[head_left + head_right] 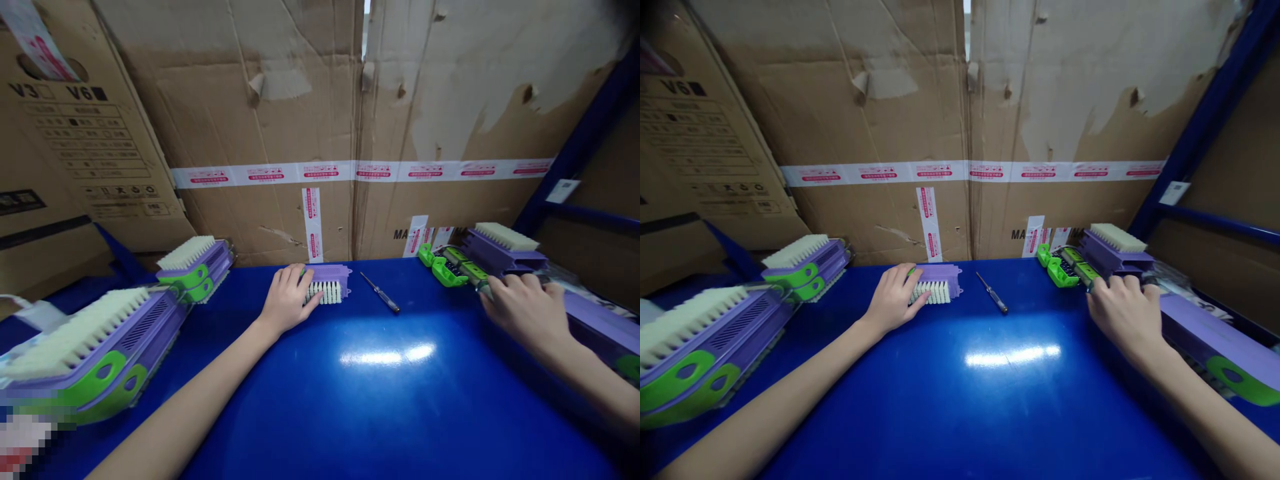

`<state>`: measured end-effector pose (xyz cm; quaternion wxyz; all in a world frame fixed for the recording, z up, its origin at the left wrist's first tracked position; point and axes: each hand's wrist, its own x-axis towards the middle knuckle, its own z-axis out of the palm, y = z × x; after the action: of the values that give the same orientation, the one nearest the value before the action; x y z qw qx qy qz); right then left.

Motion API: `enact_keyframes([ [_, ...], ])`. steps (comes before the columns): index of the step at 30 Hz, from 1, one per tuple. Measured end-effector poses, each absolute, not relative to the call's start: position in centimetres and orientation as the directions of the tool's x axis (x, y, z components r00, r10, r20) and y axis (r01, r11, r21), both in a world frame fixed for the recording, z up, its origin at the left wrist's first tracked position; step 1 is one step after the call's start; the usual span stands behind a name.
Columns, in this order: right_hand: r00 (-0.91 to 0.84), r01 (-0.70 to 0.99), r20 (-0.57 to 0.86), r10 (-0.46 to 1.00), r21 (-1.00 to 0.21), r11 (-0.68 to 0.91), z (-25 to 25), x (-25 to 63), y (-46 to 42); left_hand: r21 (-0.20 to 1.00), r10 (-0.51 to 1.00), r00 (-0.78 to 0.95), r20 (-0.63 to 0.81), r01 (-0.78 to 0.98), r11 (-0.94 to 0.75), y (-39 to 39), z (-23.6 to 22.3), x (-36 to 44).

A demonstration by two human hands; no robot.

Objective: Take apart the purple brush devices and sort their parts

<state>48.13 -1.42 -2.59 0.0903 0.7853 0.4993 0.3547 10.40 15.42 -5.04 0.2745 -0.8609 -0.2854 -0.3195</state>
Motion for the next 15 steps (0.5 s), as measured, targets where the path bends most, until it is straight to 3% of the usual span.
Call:
enact_keyframes([
  [4, 0.106, 0.815, 0.555, 0.825, 0.427, -0.391, -1.4, 45.3, 0.7, -0.277, 0.332, 0.626, 0.706, 0.674, -0.685, 15.3, -5.0, 10.4],
  [10, -0.056, 0.960, 0.358, 0.932, 0.275, -0.048, -1.2, 39.1, 5.2, -0.259, 0.344, 0.623, 0.703, 0.674, -0.692, 15.1, -4.9, 10.4],
  [15, -0.107, 0.983, 0.252, 0.962, 0.174, 0.063, -2.8, 36.1, 7.0, -0.276, 0.343, 0.626, 0.700, 0.680, -0.680, 15.3, -5.0, 10.3],
])
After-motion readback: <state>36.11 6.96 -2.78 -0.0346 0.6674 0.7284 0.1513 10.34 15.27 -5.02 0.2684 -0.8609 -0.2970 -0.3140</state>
